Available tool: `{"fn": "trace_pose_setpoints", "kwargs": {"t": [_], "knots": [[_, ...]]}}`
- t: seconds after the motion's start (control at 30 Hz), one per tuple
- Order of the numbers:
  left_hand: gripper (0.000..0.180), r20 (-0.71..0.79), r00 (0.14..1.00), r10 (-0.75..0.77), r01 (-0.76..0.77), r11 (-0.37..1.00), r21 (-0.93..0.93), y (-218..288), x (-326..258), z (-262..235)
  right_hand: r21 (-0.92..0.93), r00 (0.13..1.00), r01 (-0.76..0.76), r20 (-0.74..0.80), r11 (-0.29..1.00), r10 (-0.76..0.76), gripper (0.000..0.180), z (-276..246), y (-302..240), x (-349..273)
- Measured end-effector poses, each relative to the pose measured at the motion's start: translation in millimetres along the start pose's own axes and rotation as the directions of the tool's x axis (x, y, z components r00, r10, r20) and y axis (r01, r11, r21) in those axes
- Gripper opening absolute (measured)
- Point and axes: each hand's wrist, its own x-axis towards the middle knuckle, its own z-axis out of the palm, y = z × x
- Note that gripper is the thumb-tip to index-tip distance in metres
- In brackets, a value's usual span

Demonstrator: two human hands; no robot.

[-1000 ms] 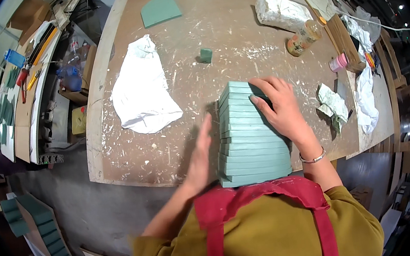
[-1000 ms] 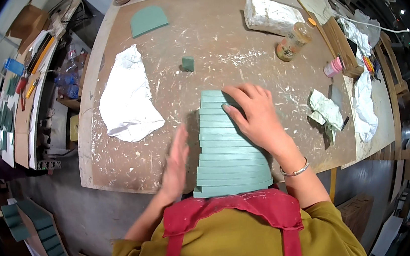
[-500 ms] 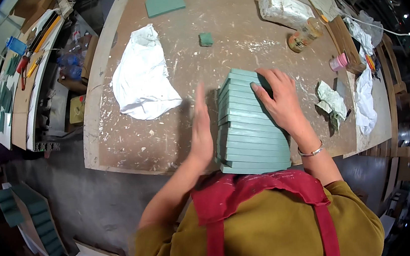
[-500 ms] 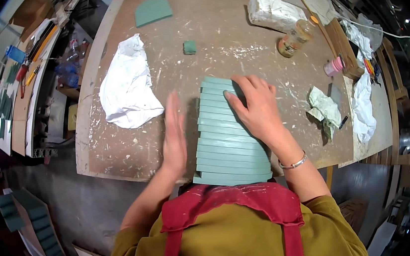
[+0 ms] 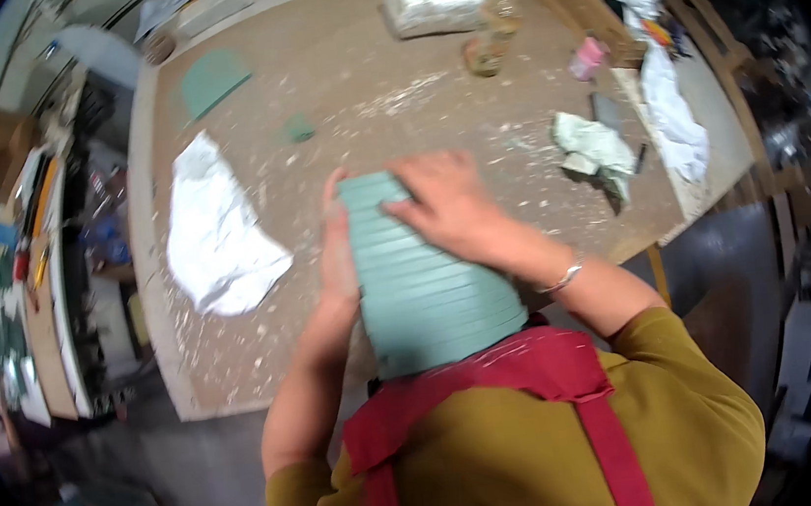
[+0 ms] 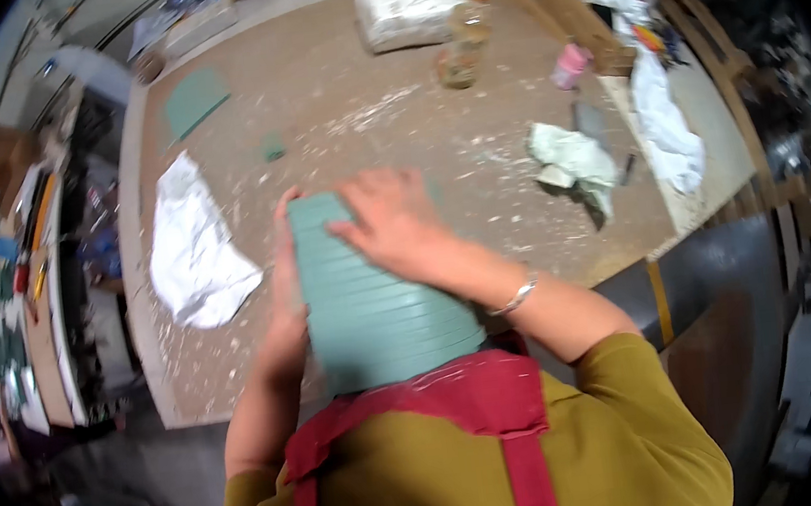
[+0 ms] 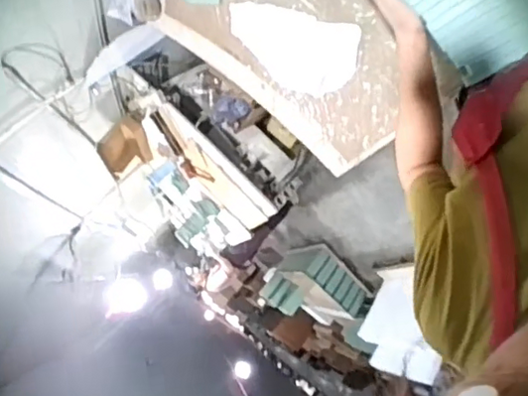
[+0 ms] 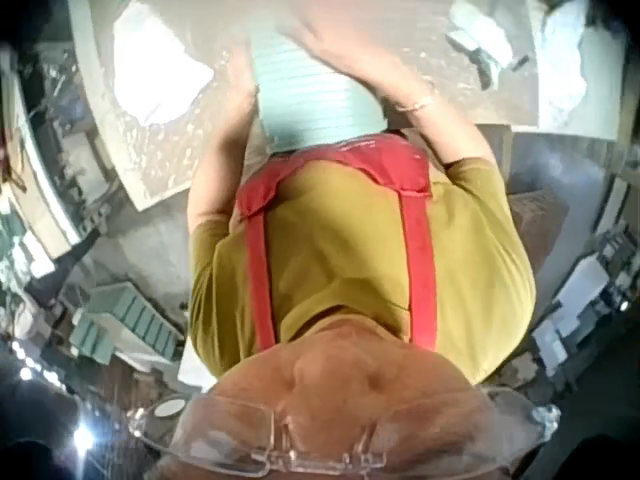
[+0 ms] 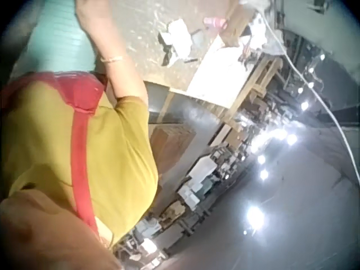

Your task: The person cleans a stack of green arched panels by wiping their edges with a cloth dampened from a bottle.

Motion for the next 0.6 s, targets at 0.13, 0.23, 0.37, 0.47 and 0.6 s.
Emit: {"fn": "trace_pose_setpoints", "kwargs": {"t": [0.13,0.23,0.37,0.47,0.6], "knots": [[0.065,0.04,0.996,0.08,-0.085,0.982,0.171,6.4,1.1,-7.8,0.235,0.98,-0.144,-0.099,0.961,0.171,0.046,-9.9,44.0,0.9],[0.067,0.022,0.99,0.142,-0.143,0.968,0.206,0.1,-0.3,-10.7,0.662,0.902,-0.415,0.21,0.625,0.376,0.037,0.6,67.2,-7.4],[0.072,0.047,0.992,0.117,-0.123,0.984,0.131,8.9,-25.7,-12.6,0.725,0.896,-0.382,0.139,0.573,0.421,0.035,9.1,62.5,-13.3],[0.075,0.111,0.984,0.137,-0.158,0.965,0.209,-0.7,-55.3,-5.1,0.729,0.914,-0.349,0.126,0.589,0.386,0.036,14.1,69.6,-16.1],[0.078,0.085,0.995,0.046,-0.064,0.972,0.228,8.7,-57.8,5.8,0.717,0.918,-0.348,0.129,0.605,0.376,0.038,10.0,70.7,-15.5]]}}
